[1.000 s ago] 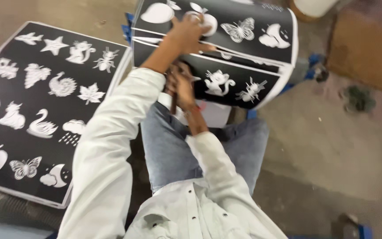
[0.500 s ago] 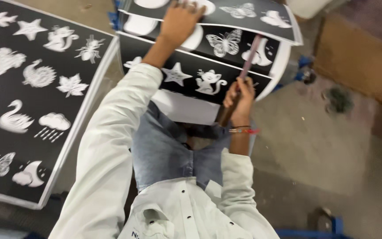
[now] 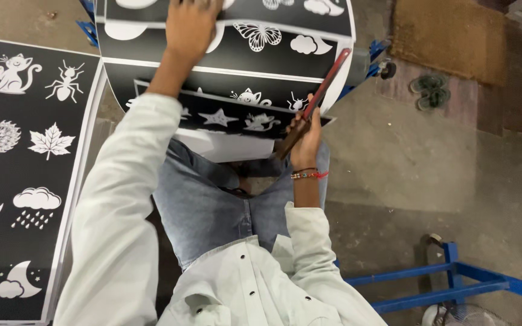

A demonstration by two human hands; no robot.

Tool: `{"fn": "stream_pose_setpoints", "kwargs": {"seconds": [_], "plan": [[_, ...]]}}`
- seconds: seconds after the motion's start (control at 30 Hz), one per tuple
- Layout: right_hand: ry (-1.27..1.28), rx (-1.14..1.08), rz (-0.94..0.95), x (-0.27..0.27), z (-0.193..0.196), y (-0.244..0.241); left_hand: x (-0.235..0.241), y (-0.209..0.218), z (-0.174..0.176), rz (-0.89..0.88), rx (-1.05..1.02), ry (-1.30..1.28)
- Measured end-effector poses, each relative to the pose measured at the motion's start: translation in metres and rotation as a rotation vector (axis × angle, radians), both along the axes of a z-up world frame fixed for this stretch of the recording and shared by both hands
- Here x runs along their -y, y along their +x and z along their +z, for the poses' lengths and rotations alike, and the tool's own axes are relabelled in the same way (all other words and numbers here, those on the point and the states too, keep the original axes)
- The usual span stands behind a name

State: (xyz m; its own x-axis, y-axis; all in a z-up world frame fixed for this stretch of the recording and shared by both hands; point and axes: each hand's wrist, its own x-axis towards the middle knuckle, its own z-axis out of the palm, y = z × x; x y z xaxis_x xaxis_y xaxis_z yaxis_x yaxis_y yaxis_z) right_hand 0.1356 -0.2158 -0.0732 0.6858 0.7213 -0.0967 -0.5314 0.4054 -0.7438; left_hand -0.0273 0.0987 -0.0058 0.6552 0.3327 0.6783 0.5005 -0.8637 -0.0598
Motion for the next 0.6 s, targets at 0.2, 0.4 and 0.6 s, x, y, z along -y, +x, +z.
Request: {"fn": "stream_pose_setpoints", "kwargs": {"seconds": [0.2, 0.4, 0.6], "plan": [[-0.115, 0.061, -0.133, -0.003, -0.014, 0.002, 0.03, -0.019, -0.025, 0.038, -0.014, 0.14], [-0.166, 0.196, -0.316, -0.033, -0.039, 0.006, 0.027, -0.017, -0.027, 0.036, -0.022, 0.109], [-0.209, 0.995, 0.002, -0.103, -0.057, -0.139, 0.037, -0.024, -0.006, -0.001, -0.062, 0.066]]}}
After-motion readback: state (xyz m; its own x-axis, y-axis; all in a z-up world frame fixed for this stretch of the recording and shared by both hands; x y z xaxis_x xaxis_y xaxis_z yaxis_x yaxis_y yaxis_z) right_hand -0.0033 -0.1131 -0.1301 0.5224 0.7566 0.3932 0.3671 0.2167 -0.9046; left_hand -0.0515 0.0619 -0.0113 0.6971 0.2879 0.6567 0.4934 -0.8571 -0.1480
